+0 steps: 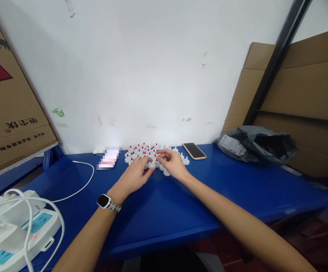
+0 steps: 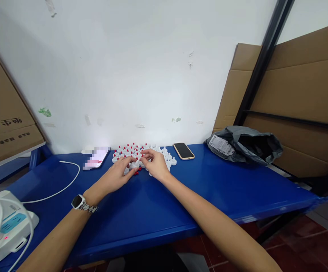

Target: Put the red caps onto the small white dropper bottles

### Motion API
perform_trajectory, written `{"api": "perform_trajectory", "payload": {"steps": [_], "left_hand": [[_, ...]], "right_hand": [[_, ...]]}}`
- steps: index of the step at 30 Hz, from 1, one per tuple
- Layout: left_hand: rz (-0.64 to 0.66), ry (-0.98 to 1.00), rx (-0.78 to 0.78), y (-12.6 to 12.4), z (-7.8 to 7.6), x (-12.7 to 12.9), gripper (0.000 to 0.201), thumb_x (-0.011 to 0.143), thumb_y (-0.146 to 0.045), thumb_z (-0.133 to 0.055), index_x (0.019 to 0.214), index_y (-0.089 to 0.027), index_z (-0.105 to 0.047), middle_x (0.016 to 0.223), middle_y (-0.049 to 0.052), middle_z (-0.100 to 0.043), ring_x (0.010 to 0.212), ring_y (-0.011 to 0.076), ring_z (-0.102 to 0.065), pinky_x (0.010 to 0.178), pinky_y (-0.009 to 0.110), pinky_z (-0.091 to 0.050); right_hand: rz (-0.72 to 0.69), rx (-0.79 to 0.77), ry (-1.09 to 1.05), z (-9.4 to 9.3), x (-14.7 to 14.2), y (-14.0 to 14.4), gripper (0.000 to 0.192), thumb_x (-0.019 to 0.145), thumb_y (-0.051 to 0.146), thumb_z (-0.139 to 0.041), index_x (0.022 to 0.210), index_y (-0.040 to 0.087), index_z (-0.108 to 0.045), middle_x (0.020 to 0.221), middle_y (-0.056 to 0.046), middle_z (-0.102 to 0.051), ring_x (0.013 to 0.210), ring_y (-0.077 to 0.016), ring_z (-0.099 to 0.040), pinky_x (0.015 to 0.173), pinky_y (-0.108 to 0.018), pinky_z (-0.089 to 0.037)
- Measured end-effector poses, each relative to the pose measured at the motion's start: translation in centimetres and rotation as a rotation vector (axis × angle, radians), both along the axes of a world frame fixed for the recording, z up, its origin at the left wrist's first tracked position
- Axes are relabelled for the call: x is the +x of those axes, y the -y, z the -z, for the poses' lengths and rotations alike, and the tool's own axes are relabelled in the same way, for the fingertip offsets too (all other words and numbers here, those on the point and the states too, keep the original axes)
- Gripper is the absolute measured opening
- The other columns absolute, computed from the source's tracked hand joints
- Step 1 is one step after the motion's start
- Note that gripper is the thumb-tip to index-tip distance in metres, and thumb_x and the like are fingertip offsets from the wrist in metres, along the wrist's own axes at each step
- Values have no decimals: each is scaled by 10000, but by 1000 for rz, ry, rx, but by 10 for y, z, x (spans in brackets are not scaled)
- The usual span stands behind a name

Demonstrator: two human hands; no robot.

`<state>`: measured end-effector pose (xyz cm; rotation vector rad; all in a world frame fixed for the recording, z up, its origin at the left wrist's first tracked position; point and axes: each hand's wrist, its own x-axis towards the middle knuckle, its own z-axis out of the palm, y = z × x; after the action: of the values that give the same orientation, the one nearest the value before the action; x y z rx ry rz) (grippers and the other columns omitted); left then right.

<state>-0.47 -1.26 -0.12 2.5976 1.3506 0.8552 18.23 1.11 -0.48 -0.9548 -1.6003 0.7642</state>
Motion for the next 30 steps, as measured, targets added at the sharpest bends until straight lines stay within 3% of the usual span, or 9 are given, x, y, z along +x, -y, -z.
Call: {"api": "perform_trajectory", "payload": {"steps": [8,11,14,21,27,30], "left_hand": [[32,11,26,3,-6,2,376,1000,-471,-351,1198,-206,-531,1083,89,-629,1036,258,-572,920,446,-468],[71,30,47,5,-7,3,372,1012,-449,-329,1234,-207,-504,1185,95,-601,1104,247,-552,984,443,-447],[94,30,69,7,-8,5,356,1021,-429,-303,1213,-212,-509,1159,91,-597,1088,238,-556,968,430,-459],[96,10,87,11,-8,9,336,1032,-395,-261,1197,-214,-491,1134,85,-584,1082,227,-559,969,423,-460],[87,-33,91,15,-10,12,341,1035,-399,-239,1187,-205,-474,1104,83,-593,1041,232,-573,949,424,-462],[95,-46,81,17,-11,13,352,1037,-401,-217,1172,-199,-473,1082,84,-595,1013,235,-577,928,423,-465]], "right_hand": [[-85,-116,-247,1,-3,-2,287,675,405,-783,744,169,-636,723,-19,-681,658,-132,-604,590,-242,-437],[-44,-113,-270,0,-2,-2,328,685,466,-772,732,171,-636,670,3,-638,597,-109,-546,526,-223,-394],[-41,-83,-269,0,-3,-1,362,707,514,-751,721,181,-609,586,36,-558,518,-88,-458,472,-218,-338],[-188,-87,-330,-6,-2,4,392,713,521,-750,719,206,-517,568,49,-548,501,-83,-425,493,-225,-328],[-342,-157,-380,-15,3,8,435,698,490,-775,702,213,-440,508,79,-487,440,-56,-313,456,-215,-236],[-348,-147,-363,-18,5,10,440,701,499,-771,696,211,-439,508,75,-503,441,-57,-326,457,-215,-238]]}}
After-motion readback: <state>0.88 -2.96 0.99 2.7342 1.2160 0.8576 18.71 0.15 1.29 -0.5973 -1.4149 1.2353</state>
